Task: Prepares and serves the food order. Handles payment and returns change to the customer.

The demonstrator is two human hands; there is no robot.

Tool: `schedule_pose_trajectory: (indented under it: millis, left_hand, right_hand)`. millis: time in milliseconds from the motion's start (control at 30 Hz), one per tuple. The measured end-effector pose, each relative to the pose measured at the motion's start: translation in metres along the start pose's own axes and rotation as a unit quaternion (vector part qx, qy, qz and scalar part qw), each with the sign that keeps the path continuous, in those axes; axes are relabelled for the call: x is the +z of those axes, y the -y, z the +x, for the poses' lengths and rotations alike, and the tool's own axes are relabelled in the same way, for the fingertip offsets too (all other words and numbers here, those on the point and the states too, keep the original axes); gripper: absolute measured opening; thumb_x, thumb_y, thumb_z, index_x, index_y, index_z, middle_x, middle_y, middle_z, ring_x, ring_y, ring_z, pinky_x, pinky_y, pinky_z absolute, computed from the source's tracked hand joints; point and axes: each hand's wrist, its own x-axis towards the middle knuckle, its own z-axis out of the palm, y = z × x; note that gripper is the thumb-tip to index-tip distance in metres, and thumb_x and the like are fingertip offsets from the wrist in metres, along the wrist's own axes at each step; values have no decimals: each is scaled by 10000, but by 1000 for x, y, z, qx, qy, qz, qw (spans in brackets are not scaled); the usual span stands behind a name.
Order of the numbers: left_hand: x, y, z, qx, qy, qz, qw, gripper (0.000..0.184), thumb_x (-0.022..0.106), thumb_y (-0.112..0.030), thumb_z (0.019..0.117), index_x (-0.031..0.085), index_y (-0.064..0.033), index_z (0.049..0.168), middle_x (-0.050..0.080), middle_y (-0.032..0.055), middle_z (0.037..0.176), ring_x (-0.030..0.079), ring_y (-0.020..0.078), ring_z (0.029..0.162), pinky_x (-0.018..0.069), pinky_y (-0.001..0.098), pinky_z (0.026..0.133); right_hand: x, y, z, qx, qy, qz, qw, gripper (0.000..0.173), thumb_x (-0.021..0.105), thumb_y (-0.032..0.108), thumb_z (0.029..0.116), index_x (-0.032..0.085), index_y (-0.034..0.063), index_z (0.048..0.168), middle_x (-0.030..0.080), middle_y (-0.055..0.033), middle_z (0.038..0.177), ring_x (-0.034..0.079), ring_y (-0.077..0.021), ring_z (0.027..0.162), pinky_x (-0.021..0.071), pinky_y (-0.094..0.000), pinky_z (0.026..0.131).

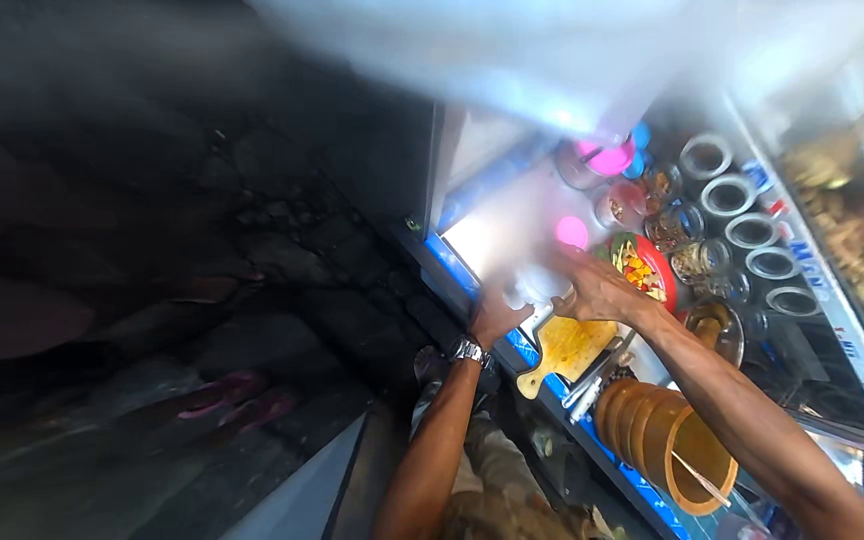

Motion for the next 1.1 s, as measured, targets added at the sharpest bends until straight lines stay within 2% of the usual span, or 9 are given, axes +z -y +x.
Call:
schedule_pose_trajectory:
  millis: [67,167,233,300,367,500,600,800,1100]
  left_hand:
    - [-2,1,-2,4,0,0,1000,771,805,-127,725,520,-109,1442,528,78,1477,508,194,1360,447,416,1123]
    - [-4,1,-9,7,-38,-15,999,573,575,-87,852,529,-48,1422,530,126,1480,488,256,1385,423,466,1128]
    - [-6,-9,-14,-44,-81,-55,994,426,447,-139,976,563,-39,1373,596,139,1397,579,263,1271,486,471,1037]
    - [-14,-28,-16,-114,-90,-94,985,414,400,-336,1069,607,-66,1305,666,129,1242,666,232,1075,547,453,930]
    - [-21,-41,-17,-168,-60,-115,977,449,435,-454,1075,649,-87,1217,693,110,1050,666,202,889,552,422,808]
    - [-27,-47,-14,-213,-4,-172,962,312,562,-380,1042,688,-106,1124,670,63,883,613,147,739,529,348,703]
    - [-30,-46,-13,-222,2,-194,956,248,577,-313,1037,691,-93,1047,654,38,857,602,116,735,530,312,715]
    - [-31,-43,-11,-225,23,-225,948,204,582,-246,1028,684,-73,1065,670,43,911,630,112,792,549,317,770]
    - [-29,-44,-10,-246,23,-255,935,254,525,-336,1051,658,-124,1095,641,13,855,628,116,775,548,322,717]
  right_hand:
    - [-1,-2,-1,9,-6,0,1000,752,773,284,799,513,241,1503,445,-24,1582,504,-218,1389,524,-450,1024]
    - [-1,-3,-3,7,-17,-8,1000,748,774,289,790,527,207,1491,464,-38,1567,461,-226,1427,487,-436,1078]
    - [2,-4,-4,-1,-31,-22,999,739,776,307,788,540,195,1479,488,-43,1541,444,-237,1432,469,-419,1094]
    - [3,-3,-5,7,-36,-29,999,738,785,315,791,546,187,1477,498,-46,1534,453,-247,1420,473,-416,1086]
    - [4,-2,-8,18,-40,-28,999,745,794,313,790,543,181,1479,496,-51,1535,467,-267,1405,489,-435,1060]
    - [10,-5,-11,27,-53,-36,998,748,793,351,786,539,212,1475,499,-43,1525,488,-256,1385,517,-438,1027]
    - [12,-1,-11,25,-54,-32,998,752,798,342,781,540,209,1475,498,-40,1527,479,-249,1393,503,-431,1046]
    - [17,2,-8,23,-53,-36,998,752,801,351,780,546,207,1473,501,-39,1528,482,-257,1392,492,-429,1059]
    - [15,0,-7,23,-46,-42,998,748,797,360,790,542,215,1479,496,-36,1534,486,-253,1385,495,-418,1050]
